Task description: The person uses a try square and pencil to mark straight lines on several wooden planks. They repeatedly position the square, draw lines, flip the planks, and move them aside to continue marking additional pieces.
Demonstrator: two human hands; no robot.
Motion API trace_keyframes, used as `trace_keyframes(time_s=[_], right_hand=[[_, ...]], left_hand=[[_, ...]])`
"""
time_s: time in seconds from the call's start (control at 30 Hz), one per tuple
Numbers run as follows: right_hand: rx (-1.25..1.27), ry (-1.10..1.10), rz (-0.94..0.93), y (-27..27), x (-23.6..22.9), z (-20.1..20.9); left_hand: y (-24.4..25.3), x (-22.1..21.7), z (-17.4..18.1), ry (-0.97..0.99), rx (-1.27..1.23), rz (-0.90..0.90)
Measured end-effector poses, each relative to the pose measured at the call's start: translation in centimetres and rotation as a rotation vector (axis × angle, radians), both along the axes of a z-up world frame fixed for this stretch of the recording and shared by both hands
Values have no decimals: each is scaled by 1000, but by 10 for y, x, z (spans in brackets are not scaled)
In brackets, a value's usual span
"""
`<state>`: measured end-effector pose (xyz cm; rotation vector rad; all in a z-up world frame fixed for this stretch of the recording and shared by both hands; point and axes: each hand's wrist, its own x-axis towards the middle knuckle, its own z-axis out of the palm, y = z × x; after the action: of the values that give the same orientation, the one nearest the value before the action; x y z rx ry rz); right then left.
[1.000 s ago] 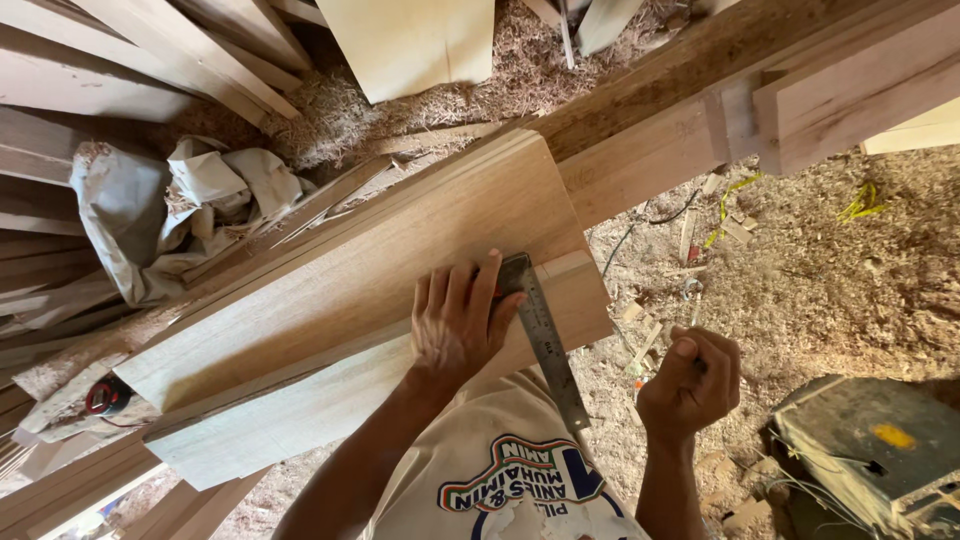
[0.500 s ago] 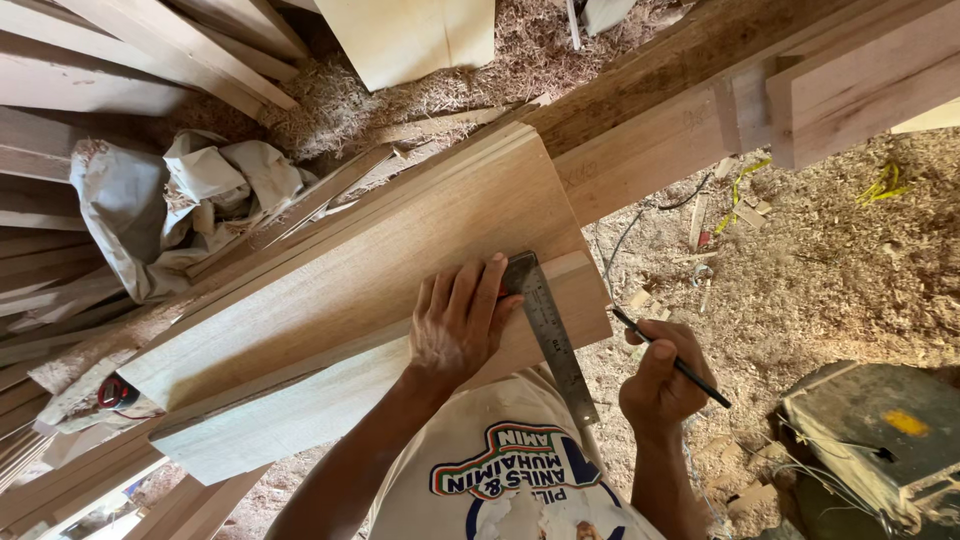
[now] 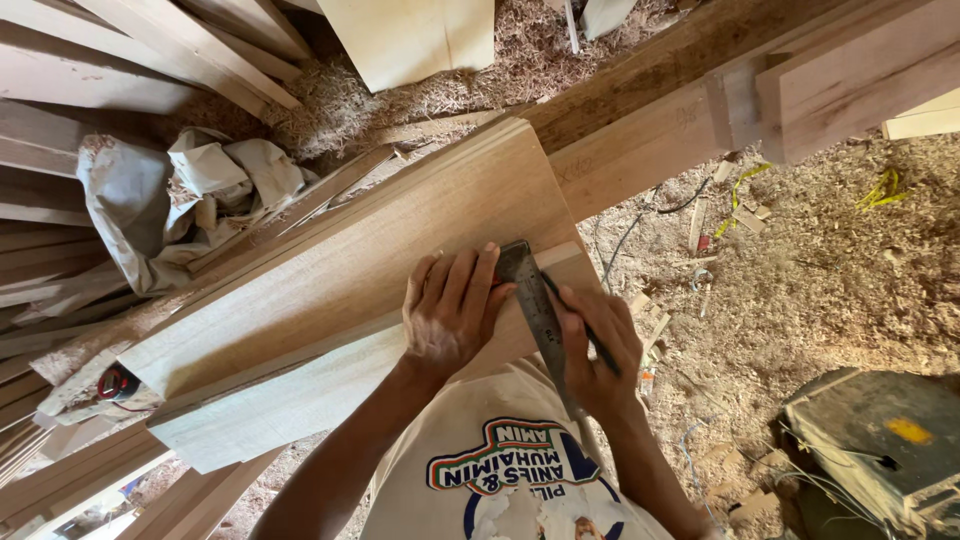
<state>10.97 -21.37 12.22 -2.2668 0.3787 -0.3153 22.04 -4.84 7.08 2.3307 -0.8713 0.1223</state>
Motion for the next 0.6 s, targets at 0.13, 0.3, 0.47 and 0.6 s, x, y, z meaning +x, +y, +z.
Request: trace_keyframes(time_s=[0.13, 0.3, 0.47, 0.6], right_hand=[[-9, 88, 75, -7, -41, 29], [-167, 252, 104, -18, -23, 26], [-66, -123, 148, -19, 61, 17], [249, -164, 114, -28, 58, 50]], left_hand=[[-1, 3, 2, -21, -10, -6], [0, 1, -1, -19, -37, -13], [1, -1, -1, -56, -62, -23], [1, -1, 0, -82, -90, -2]])
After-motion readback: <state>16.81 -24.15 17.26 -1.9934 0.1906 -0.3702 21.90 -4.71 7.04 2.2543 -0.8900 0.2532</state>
